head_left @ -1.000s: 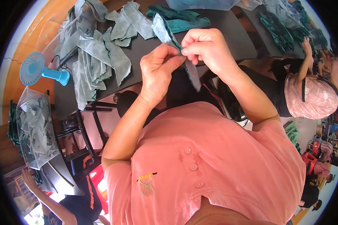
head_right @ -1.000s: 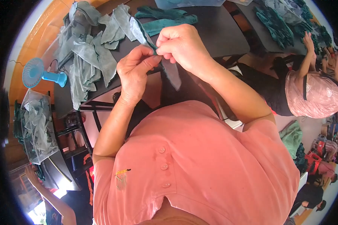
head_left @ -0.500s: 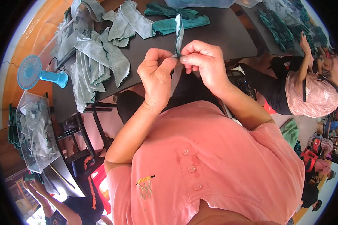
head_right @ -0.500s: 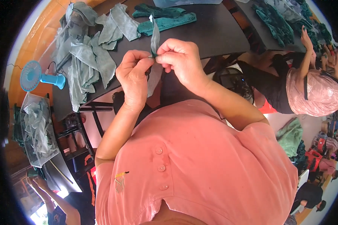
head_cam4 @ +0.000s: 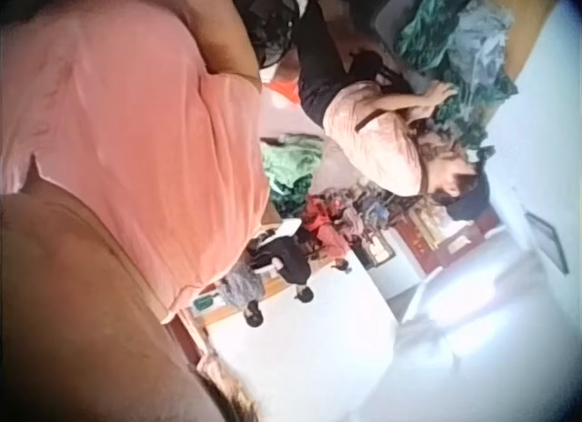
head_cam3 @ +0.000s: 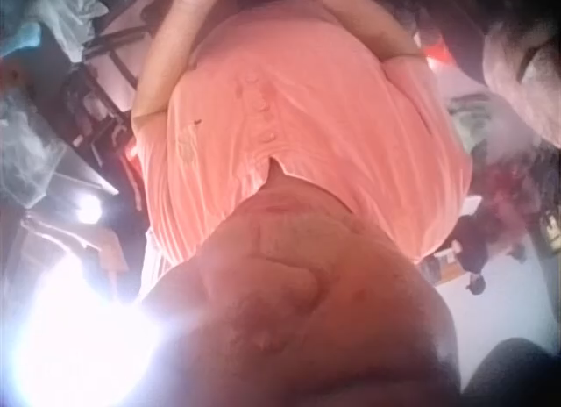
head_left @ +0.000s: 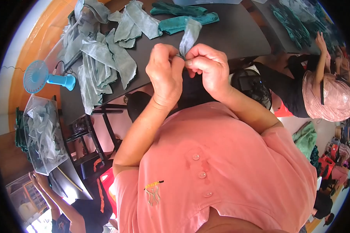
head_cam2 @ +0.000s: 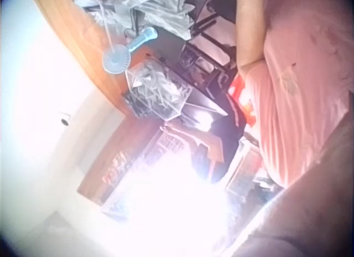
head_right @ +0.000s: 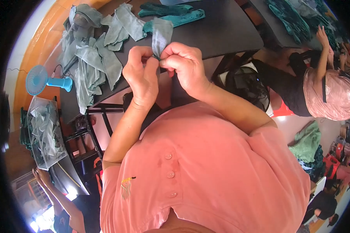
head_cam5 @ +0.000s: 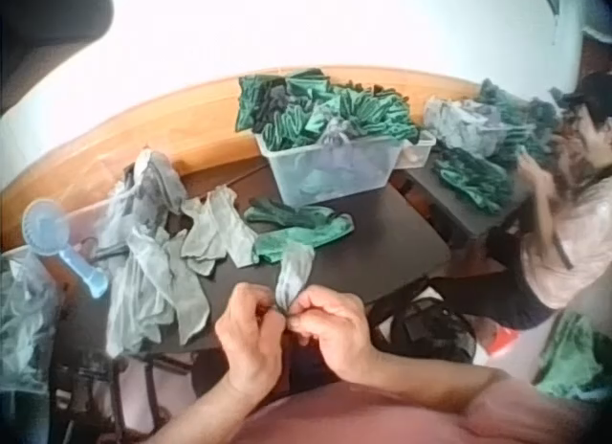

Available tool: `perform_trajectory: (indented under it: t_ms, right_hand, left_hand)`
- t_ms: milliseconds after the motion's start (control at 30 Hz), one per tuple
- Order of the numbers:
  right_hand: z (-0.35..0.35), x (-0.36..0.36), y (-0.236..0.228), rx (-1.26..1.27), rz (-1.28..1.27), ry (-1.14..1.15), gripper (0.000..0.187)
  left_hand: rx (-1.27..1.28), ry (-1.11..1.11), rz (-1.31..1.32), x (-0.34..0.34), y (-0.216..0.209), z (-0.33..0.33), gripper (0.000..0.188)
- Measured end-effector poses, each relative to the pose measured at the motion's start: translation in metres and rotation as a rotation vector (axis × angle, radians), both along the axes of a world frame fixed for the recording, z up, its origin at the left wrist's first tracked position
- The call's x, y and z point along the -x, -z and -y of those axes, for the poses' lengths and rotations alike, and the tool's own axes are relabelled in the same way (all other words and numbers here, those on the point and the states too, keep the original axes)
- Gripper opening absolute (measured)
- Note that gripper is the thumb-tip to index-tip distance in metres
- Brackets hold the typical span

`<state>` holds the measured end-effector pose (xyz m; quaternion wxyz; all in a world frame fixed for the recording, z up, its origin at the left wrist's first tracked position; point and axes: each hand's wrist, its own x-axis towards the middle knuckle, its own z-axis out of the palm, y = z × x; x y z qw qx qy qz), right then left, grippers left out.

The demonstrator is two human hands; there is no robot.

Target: The recorder is turning small fabric pieces or tubes right-side out as part of a manufacturing process.

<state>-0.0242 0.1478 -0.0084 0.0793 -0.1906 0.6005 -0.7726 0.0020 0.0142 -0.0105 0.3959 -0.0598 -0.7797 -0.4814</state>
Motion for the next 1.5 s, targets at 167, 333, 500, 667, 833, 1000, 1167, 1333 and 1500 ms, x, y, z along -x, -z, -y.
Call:
perform_trajectory:
  t_ms: [167, 333, 500, 667, 833, 1000, 1167, 1333, 1500]
  right_hand:
    - [-0.001, 0.006, -0.002, -0.055, -0.013, -0.003, 0.009]
    - [-0.005, 0.008, -0.008, 0.011, -0.032, 0.011, 0.008]
    - [-0.005, 0.003, 0.004, 0.014, 0.08, -0.03, 0.008]
    - [-0.01, 0.005, -0.003, 0.018, 0.035, -0.031, 0.008]
    - [-0.013, -0.002, 0.004, -0.091, -0.01, -0.04, 0.008]
    - [-0.006, -0.005, 0.012, 0.051, -0.129, 0.135, 0.006]
    - [-0.006, -0.003, 0.012, -0.044, -0.331, 0.159, 0.01]
    - [-0.004, 0.004, 0.014, -0.064, -0.332, 0.145, 0.01]
    - [-0.008, 0.015, 0.008, -0.184, -0.596, 0.221, 0.01]
  left_hand:
    - [-0.618, 0.214, 0.357, -0.006, -0.012, -0.004, 0.014]
    - [0.091, 0.003, 0.061, -0.002, 0.001, -0.003, 0.008]
    - [-0.591, 0.293, 0.286, -0.002, -0.01, -0.016, 0.018]
    - [-0.341, 0.207, 0.241, -0.011, -0.006, -0.015, 0.019]
    - [-0.426, 0.211, 0.269, -0.015, 0.0, -0.015, 0.021]
    - [-0.236, 0.174, 0.114, -0.005, -0.003, -0.004, 0.024]
    - [-0.467, 0.164, 0.325, -0.012, -0.009, -0.007, 0.017]
    - [-0.48, 0.118, 0.369, -0.013, -0.002, -0.011, 0.014]
    - [-0.241, 0.168, 0.21, -0.01, -0.007, -0.014, 0.015]
